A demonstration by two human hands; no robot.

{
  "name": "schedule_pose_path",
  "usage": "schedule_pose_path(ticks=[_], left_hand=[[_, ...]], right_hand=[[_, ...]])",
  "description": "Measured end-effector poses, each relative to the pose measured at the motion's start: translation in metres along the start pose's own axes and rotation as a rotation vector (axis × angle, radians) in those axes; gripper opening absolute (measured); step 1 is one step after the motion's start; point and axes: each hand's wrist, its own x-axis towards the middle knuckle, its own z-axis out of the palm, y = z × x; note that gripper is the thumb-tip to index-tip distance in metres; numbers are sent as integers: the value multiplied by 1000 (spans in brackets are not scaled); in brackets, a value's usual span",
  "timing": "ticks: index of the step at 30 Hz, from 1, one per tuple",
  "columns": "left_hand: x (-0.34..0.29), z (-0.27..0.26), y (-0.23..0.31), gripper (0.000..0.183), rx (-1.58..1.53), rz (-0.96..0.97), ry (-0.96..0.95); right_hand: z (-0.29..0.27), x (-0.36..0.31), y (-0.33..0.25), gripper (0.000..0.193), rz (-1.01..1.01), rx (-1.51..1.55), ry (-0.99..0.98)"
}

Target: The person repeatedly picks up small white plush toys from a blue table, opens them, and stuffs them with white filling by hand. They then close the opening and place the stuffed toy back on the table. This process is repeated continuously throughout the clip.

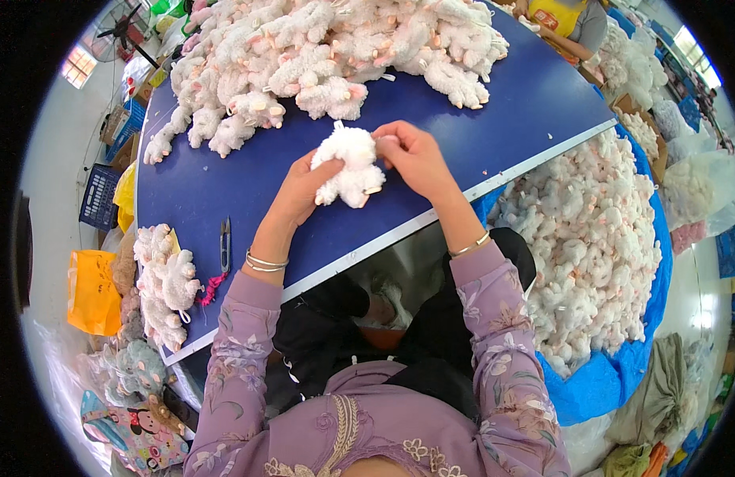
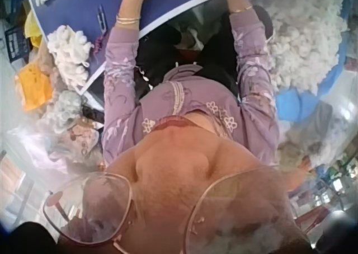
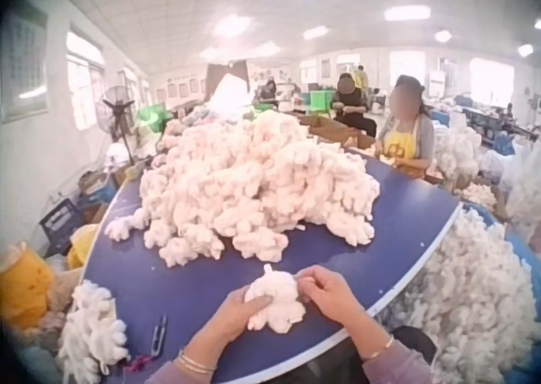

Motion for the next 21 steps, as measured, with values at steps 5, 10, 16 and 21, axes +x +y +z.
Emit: schedule_pose_path(ticks=[5,10,16,21], left_hand=[[-1,1,1,34,-221,95,-35],[-1,6,-5,35,-58,163,82],[-2,11,-6,36,-79,70,55],[0,6,-4,25,-96,135,151]], right_hand=[[10,-4,-11,15,-57,248,148],[13,-14,-21,15,-257,-114,282],[22,-18,-26,15,-426,-374,97],[21,-23,-26,12,-174,-155,24]])
